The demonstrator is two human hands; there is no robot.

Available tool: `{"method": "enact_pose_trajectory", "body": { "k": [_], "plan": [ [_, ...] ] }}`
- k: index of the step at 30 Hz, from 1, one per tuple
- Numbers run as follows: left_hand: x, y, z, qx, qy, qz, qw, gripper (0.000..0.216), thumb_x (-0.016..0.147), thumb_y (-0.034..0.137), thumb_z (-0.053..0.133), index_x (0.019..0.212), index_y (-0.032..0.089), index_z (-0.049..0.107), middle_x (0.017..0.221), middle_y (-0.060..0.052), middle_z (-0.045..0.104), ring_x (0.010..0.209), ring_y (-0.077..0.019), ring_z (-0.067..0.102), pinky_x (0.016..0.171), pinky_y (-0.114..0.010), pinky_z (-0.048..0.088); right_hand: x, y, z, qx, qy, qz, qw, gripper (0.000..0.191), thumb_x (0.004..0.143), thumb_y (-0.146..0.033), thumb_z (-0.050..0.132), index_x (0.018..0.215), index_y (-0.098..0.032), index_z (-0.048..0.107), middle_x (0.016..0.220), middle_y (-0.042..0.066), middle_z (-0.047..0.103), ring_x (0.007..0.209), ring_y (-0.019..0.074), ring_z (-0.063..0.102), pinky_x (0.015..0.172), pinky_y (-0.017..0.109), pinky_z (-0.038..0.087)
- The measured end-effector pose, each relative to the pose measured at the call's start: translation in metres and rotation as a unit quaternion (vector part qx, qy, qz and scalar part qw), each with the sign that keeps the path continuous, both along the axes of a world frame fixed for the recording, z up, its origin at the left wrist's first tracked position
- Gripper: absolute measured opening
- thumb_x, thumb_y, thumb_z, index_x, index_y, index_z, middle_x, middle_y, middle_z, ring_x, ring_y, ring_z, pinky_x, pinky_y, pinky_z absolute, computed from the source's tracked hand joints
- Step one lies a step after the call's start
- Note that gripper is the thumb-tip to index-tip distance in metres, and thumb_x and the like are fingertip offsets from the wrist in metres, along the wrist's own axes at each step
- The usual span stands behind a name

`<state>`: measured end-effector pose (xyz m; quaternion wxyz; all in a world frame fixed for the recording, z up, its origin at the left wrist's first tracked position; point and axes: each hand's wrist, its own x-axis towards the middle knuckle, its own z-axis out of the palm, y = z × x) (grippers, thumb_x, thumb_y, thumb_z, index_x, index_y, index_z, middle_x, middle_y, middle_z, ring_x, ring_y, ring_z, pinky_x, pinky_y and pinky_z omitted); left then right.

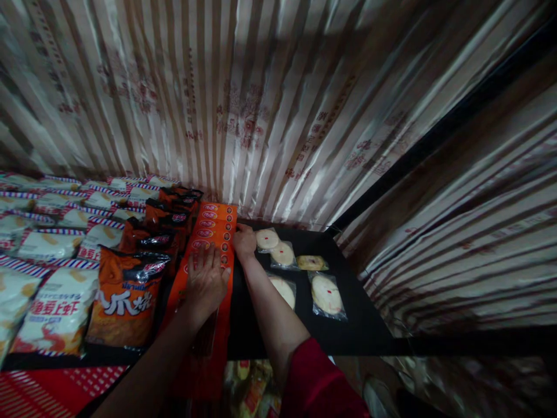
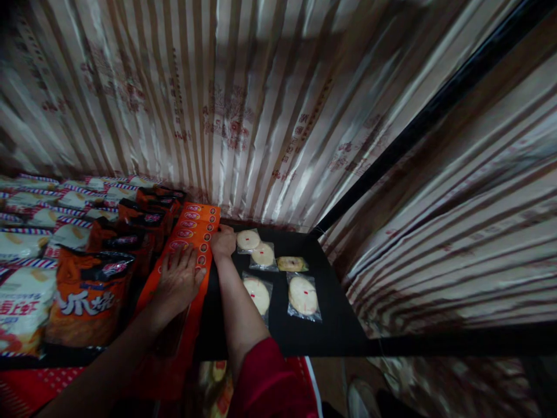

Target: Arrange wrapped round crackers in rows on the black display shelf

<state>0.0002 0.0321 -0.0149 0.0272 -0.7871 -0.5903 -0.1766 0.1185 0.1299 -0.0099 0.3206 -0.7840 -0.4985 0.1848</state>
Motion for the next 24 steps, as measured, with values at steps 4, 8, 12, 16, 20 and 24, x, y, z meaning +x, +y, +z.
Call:
{"method": "enact_pose_trajectory", "body": {
  "k": [4, 8, 12, 16, 20, 24],
  "plan": [
    [0.000, 0.000, 0.003, -0.010, -0.002, -0.003, 1.000, 0.048, 0.089, 0.031, 0.037, 0.129, 0.008, 0.050, 0.138, -0.015, 0.046, 0.133, -0.0323, 0.034, 0.109, -0.051, 0.024, 0.000, 0.008, 0.005, -0.020, -0.034, 0.002, 0.999, 0.040, 0.078, -0.012, 0.043, 0.107, -0.021, 0.069, 0.113, 0.008, 0.066, 0.105, 0.0194, 0.060, 0.089, 0.025, 0.044],
    [0.000, -0.001, 0.005, -0.017, -0.010, -0.006, 1.000, 0.047, 0.089, 0.030, 0.037, 0.130, 0.010, 0.050, 0.136, -0.015, 0.049, 0.133, -0.0318, 0.034, 0.109, -0.053, 0.024, 0.000, 0.013, 0.005, -0.033, -0.037, 0.001, 0.999, 0.041, 0.079, -0.013, 0.043, 0.111, -0.022, 0.067, 0.112, 0.008, 0.066, 0.103, 0.0202, 0.061, 0.088, 0.026, 0.045],
    [0.001, -0.001, 0.004, -0.024, -0.017, -0.006, 1.000, 0.047, 0.088, 0.029, 0.039, 0.130, 0.010, 0.050, 0.136, -0.015, 0.048, 0.133, -0.0320, 0.034, 0.109, -0.053, 0.022, 0.001, 0.014, 0.005, -0.036, -0.025, -0.005, 0.999, 0.044, 0.079, -0.015, 0.043, 0.115, -0.026, 0.064, 0.116, 0.006, 0.064, 0.103, 0.0191, 0.060, 0.087, 0.026, 0.045],
    [0.002, -0.001, 0.004, -0.034, -0.020, 0.001, 0.999, 0.047, 0.088, 0.029, 0.038, 0.129, 0.009, 0.050, 0.138, -0.015, 0.047, 0.133, -0.0321, 0.033, 0.110, -0.053, 0.022, 0.003, 0.014, 0.007, -0.041, -0.014, -0.005, 0.999, 0.044, 0.078, -0.017, 0.044, 0.117, -0.028, 0.063, 0.115, 0.005, 0.064, 0.103, 0.0191, 0.060, 0.087, 0.027, 0.045],
    [0.002, -0.001, 0.005, -0.039, -0.024, 0.001, 0.999, 0.048, 0.088, 0.030, 0.039, 0.129, 0.009, 0.051, 0.139, -0.015, 0.045, 0.134, -0.0320, 0.033, 0.110, -0.052, 0.022, 0.003, 0.017, 0.007, -0.047, -0.016, -0.002, 0.999, 0.045, 0.079, -0.016, 0.043, 0.117, -0.027, 0.063, 0.118, 0.005, 0.063, 0.104, 0.0196, 0.060, 0.088, 0.028, 0.045],
    [0.003, -0.001, 0.006, -0.031, -0.025, 0.003, 0.999, 0.048, 0.088, 0.031, 0.039, 0.129, 0.008, 0.050, 0.139, -0.016, 0.045, 0.133, -0.0327, 0.033, 0.109, -0.053, 0.024, 0.003, 0.018, 0.006, -0.054, -0.024, -0.007, 0.998, 0.045, 0.079, -0.017, 0.043, 0.119, -0.028, 0.062, 0.119, 0.005, 0.063, 0.104, 0.0203, 0.060, 0.088, 0.030, 0.046]
  ]
}}
